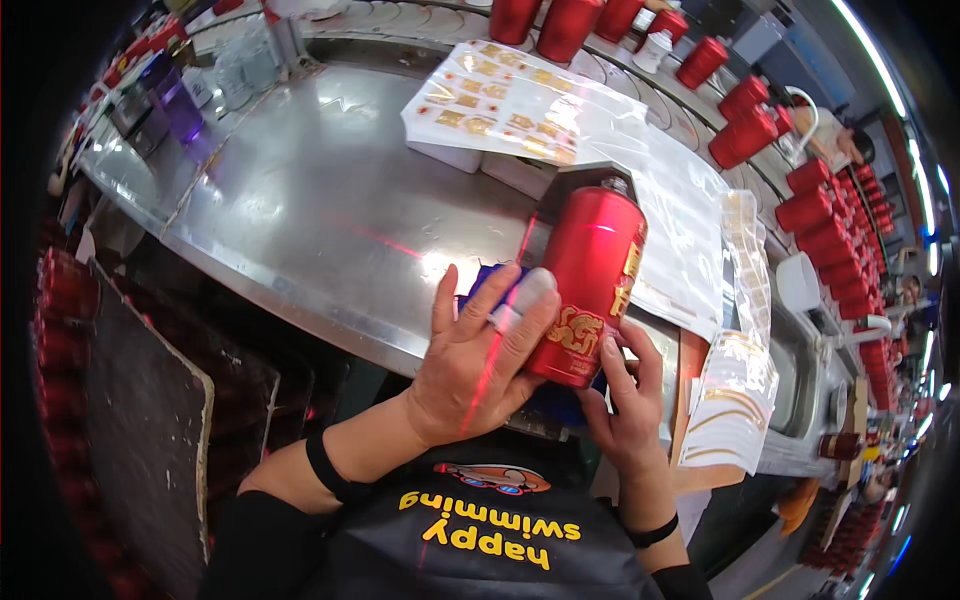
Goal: Manually applying decorative gold labels and tape to red thermos-style containers on a factory assembly line.
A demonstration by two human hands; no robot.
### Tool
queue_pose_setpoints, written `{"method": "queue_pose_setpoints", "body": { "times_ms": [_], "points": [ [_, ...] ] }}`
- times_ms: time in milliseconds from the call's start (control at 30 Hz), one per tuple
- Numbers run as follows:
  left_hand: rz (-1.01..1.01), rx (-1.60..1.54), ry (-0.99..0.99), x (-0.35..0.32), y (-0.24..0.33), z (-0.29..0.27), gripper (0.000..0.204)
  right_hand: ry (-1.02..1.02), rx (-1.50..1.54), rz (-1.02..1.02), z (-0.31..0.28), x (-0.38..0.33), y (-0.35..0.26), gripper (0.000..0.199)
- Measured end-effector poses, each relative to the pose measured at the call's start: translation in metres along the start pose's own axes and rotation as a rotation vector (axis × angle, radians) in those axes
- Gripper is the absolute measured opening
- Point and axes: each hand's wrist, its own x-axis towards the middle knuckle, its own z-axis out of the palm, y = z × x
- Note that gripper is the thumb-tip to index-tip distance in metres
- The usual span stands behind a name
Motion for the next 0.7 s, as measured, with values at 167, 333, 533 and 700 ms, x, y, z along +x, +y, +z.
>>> {"method": "queue_pose_setpoints", "body": {
  "times_ms": [167,333,533,700],
  "points": [
    [-0.039,0.008,-0.133,0.017,-0.002,0.0,0.094,0.016,0.022,0.018,0.001,0.001,0.0,0.064],
    [-0.096,-0.221,-0.152,0.001,-0.018,0.013,0.103,0.06,-0.017,-0.054,0.0,0.001,0.002,0.065],
    [-0.1,-0.15,-0.132,0.008,-0.014,0.014,0.11,0.069,0.006,-0.063,-0.004,-0.002,0.004,0.064],
    [-0.09,-0.212,-0.172,0.01,-0.015,0.008,0.106,0.102,-0.008,0.036,-0.014,-0.012,0.015,0.051]
  ]
}}
